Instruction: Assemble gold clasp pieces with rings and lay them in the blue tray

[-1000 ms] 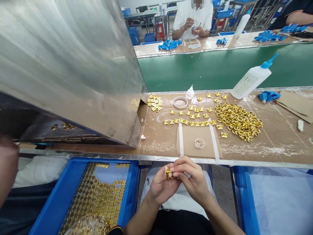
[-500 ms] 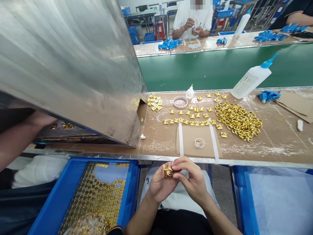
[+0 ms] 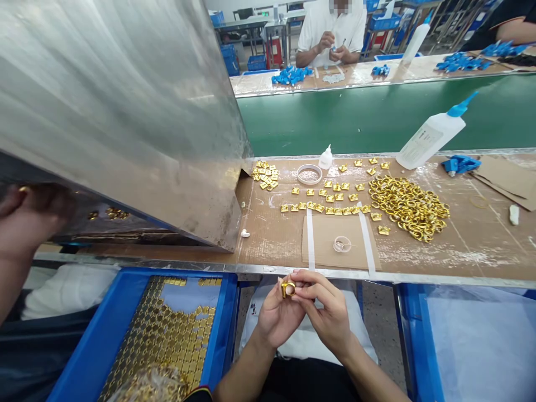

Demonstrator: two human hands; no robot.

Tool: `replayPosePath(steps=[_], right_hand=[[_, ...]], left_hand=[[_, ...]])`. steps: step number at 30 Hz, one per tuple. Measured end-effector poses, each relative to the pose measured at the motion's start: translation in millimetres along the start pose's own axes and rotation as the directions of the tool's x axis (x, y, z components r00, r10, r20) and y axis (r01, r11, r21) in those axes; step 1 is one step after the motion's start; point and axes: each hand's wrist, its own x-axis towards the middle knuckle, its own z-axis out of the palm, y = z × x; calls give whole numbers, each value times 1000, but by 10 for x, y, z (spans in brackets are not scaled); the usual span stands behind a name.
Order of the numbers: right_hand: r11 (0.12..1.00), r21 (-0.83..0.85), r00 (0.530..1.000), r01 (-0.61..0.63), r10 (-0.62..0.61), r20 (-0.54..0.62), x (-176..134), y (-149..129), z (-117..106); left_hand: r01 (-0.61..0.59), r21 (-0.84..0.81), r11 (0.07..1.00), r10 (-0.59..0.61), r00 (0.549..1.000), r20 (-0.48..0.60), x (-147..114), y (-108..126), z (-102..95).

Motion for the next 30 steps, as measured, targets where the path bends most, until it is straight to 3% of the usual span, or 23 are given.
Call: replayPosePath(steps=[12,19,30], right_hand=[[1000,-24,999,18,-17,27,6,-4,16],[1000,-24,1000,10,-9,27,-27,18,20],[981,161,985,-108,83,152,170,-33,-163]], left_hand=[[-18,-11,1000,19,999,44,-16,-40,35],[-10,-2,1000,10,1000,-26,-13,-65,59],[23,7,1000,-23,1000,-4,-51,-102,42]])
